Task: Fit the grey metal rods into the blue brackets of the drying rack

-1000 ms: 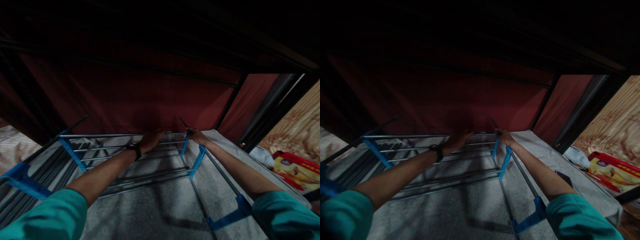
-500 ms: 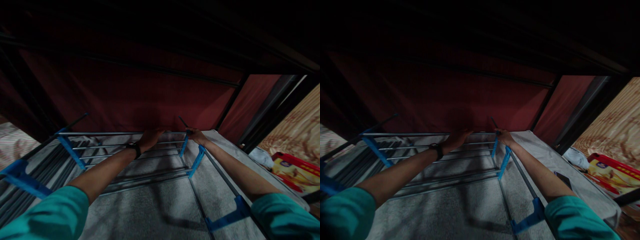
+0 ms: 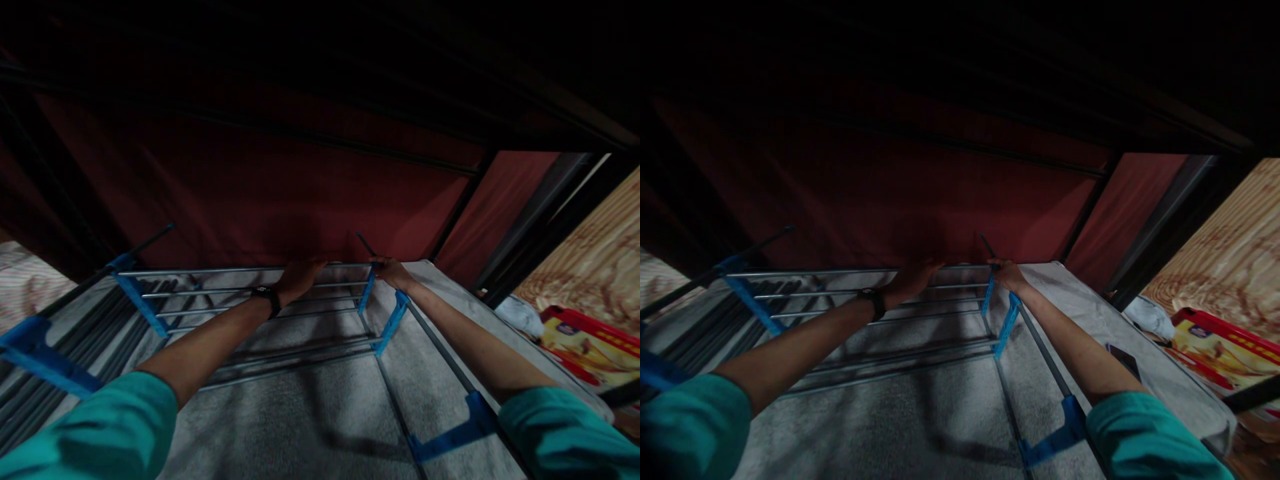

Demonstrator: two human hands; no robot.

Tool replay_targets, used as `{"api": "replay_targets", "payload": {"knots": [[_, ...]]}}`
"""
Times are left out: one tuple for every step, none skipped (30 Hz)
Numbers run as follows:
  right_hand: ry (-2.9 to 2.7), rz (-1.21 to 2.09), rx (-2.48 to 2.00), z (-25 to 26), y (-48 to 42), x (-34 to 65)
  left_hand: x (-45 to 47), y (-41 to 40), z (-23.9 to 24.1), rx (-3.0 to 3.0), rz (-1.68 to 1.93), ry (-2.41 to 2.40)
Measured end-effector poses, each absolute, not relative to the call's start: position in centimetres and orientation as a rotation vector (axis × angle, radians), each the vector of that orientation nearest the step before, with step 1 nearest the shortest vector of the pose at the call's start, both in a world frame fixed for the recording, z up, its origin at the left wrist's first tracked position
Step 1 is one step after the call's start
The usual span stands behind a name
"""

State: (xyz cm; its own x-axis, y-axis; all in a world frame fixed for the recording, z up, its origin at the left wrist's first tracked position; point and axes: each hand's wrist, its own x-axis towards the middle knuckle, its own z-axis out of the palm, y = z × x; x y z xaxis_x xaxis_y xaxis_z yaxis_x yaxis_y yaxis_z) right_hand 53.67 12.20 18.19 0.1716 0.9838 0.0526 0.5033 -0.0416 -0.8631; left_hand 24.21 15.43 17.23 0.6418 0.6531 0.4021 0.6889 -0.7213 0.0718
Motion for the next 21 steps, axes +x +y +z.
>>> {"api": "replay_targets", "payload": {"knots": [[-1.445, 0.758, -1.662, 18.2, 12.2, 53.7, 24.2, 15.5, 17.2, -2.772, -0.624, -1.130], [-1.449, 0.744, -1.668, 18.1, 12.3, 53.7, 24.2, 15.5, 17.3, -2.777, -0.626, -1.124], [-1.452, 0.729, -1.676, 18.1, 12.3, 53.8, 24.2, 15.5, 17.3, -2.782, -0.632, -1.113], [-1.458, 0.716, -1.684, 18.0, 12.4, 53.8, 24.2, 15.4, 17.3, -2.786, -0.640, -1.102], [-1.466, 0.703, -1.692, 17.9, 12.4, 53.8, 24.2, 15.4, 17.4, -2.789, -0.646, -1.098], [-1.475, 0.690, -1.699, 17.9, 12.5, 53.8, 24.2, 15.3, 17.4, -2.792, -0.647, -1.098], [-1.485, 0.679, -1.706, 17.8, 12.5, 53.8, 24.2, 15.2, 17.5, -2.795, -0.645, -1.099], [-1.493, 0.668, -1.712, 17.8, 12.5, 53.8, 24.3, 15.2, 17.5, -2.798, -0.643, -1.098], [-1.499, 0.655, -1.718, 17.8, 12.5, 53.7, 24.3, 15.1, 17.4, -2.801, -0.643, -1.098], [-1.506, 0.639, -1.726, 17.8, 12.5, 53.7, 24.3, 15.1, 17.4, -2.801, -0.649, -1.097], [-1.515, 0.621, -1.732, 17.8, 12.4, 53.6, 24.4, 15.2, 17.3, -2.802, -0.658, -1.092], [-1.532, 0.599, -1.735, 17.9, 12.3, 53.6, 24.4, 15.2, 17.3, -2.800, -0.669, -1.090], [-1.556, 0.570, -1.741, 18.1, 12.2, 53.5, 24.4, 15.3, 17.2, -2.796, -0.678, -1.095], [-1.591, 0.534, -1.753, 18.2, 12.1, 53.4, 24.4, 15.3, 17.2, -2.794, -0.685, -1.099], [-1.637, 0.490, -1.774, 18.5, 12.0, 53.3, 24.4, 15.4, 17.2, -2.797, -0.687, -1.095], [-1.695, 0.436, -1.801, 18.7, 12.0, 53.2, 24.4, 15.4, 17.3, -2.803, -0.687, -1.090], [-1.764, 0.374, -1.835, 19.0, 12.0, 53.2, 24.4, 15.4, 17.4, -2.811, -0.685, -1.083], [-1.840, 0.307, -1.870, 19.2, 12.1, 53.1, 24.4, 15.3, 17.6, -2.822, -0.680, -1.069], [-1.915, 0.241, -1.901, 19.5, 12.1, 53.0, 24.5, 15.2, 17.7, -2.832, -0.670, -1.052], [-1.984, 0.180, -1.927, 19.6, 12.3, 53.0, 24.5, 15.1, 18.0, -2.839, -0.655, -1.038], [-2.039, 0.127, -1.954, 19.8, 12.5, 53.0, 24.4, 14.9, 18.2, -2.843, -0.634, -1.026]]}}
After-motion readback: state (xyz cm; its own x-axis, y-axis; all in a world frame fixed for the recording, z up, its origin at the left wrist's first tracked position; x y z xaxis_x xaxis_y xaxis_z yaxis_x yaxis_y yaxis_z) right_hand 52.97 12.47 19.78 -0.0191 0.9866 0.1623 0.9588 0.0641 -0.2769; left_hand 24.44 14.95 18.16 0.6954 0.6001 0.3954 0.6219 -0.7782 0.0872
